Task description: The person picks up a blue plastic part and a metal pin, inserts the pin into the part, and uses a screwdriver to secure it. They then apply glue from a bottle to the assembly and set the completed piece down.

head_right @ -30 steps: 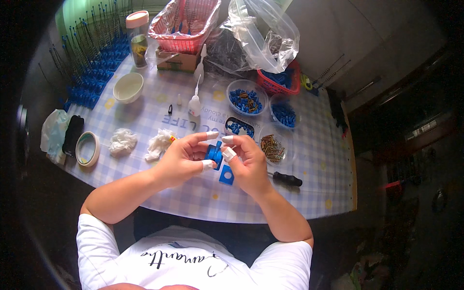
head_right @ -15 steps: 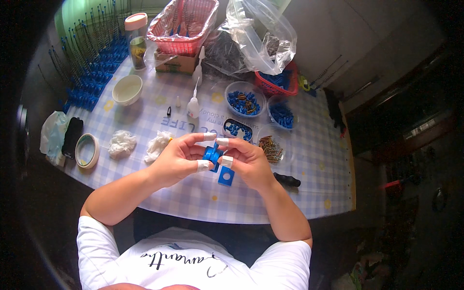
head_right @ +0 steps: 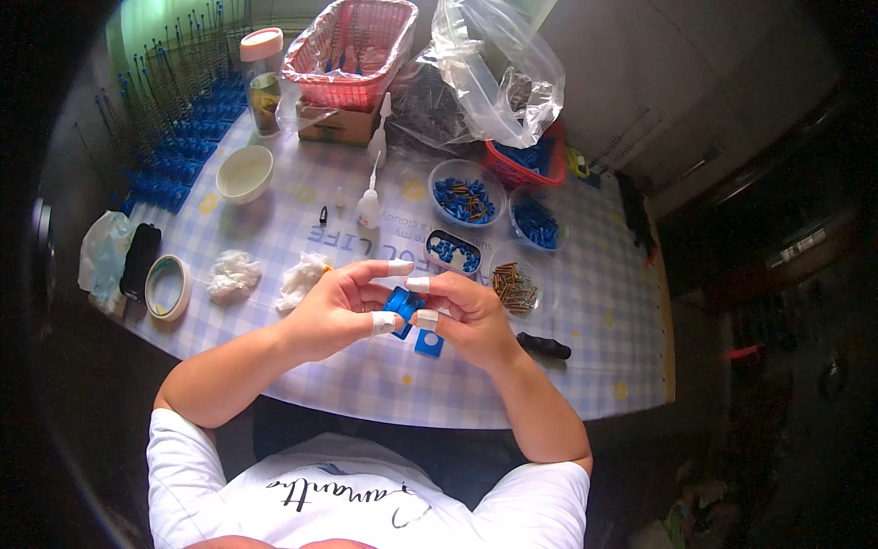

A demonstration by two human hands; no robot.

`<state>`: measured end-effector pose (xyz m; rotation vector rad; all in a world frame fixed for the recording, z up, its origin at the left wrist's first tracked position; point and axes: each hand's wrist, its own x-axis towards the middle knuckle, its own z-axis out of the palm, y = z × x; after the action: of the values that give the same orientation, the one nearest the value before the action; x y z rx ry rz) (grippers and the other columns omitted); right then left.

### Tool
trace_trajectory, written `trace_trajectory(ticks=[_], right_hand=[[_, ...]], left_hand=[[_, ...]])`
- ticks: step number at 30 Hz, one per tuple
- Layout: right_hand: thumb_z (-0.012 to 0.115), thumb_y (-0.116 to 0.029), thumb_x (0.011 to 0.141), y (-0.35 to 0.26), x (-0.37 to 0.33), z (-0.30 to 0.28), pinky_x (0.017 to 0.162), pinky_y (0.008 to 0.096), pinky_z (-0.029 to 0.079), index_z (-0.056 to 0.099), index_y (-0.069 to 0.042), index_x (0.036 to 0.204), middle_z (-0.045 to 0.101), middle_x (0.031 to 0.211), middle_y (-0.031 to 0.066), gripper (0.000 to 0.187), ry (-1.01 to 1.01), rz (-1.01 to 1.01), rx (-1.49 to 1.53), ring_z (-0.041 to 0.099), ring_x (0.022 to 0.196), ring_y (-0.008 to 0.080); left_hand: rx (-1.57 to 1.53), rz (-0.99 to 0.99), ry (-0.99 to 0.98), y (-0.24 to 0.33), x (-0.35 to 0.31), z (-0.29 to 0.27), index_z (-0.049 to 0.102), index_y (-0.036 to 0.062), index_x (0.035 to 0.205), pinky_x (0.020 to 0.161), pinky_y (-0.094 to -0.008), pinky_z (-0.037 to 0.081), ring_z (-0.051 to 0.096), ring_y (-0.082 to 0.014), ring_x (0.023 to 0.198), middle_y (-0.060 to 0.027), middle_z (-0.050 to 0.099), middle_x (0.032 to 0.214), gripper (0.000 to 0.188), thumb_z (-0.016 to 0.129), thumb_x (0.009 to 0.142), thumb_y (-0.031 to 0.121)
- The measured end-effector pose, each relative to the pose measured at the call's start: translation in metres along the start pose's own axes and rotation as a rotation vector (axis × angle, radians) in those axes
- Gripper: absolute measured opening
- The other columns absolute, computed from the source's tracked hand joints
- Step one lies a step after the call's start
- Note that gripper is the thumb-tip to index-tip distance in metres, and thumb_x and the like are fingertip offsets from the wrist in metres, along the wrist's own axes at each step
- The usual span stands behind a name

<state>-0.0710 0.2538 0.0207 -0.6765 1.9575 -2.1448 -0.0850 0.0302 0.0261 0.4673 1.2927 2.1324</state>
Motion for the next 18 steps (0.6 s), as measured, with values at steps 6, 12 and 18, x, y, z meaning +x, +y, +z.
trace_trajectory(ticks=[6,12,18], right_hand=[[0.072,0.002,0.082,-0.0001,0.0007,0.0015,0.075,0.0233,0.051,0.065,-0.001,0.116,0.062,0.098,0.0042,0.035,0.001,-0.037,-0.038,0.062,0.089,0.0111],[0.073,0.002,0.081,0.0012,0.0003,-0.0026,0.075,0.0238,0.051,0.065,-0.001,0.115,0.064,0.098,0.0055,0.034,-0.019,-0.028,-0.078,0.062,0.089,0.0114],[0.067,0.002,0.085,-0.0055,-0.0022,0.0046,0.081,0.0262,0.053,0.054,-0.001,0.128,0.063,0.108,0.0082,0.045,0.048,0.075,-0.060,0.064,0.096,0.0138]], left_hand=[[0.000,-0.019,-0.020,0.0013,-0.0022,0.0013,0.040,0.0028,0.141,0.092,-0.0303,0.050,0.062,-0.0152,0.104,-0.0139,0.065,0.112,0.062,0.068,0.086,0.001],[0.113,-0.089,0.046,0.0070,-0.0029,0.0037,0.039,0.0018,0.141,0.091,-0.0299,0.050,0.063,-0.0150,0.103,-0.0132,0.065,0.111,0.065,0.071,0.084,0.001],[0.178,-0.029,0.111,0.0000,-0.0012,0.0026,0.037,-0.0005,0.141,0.089,-0.0291,0.053,0.064,-0.0144,0.099,-0.0135,0.066,0.109,0.070,0.073,0.081,0.002]])
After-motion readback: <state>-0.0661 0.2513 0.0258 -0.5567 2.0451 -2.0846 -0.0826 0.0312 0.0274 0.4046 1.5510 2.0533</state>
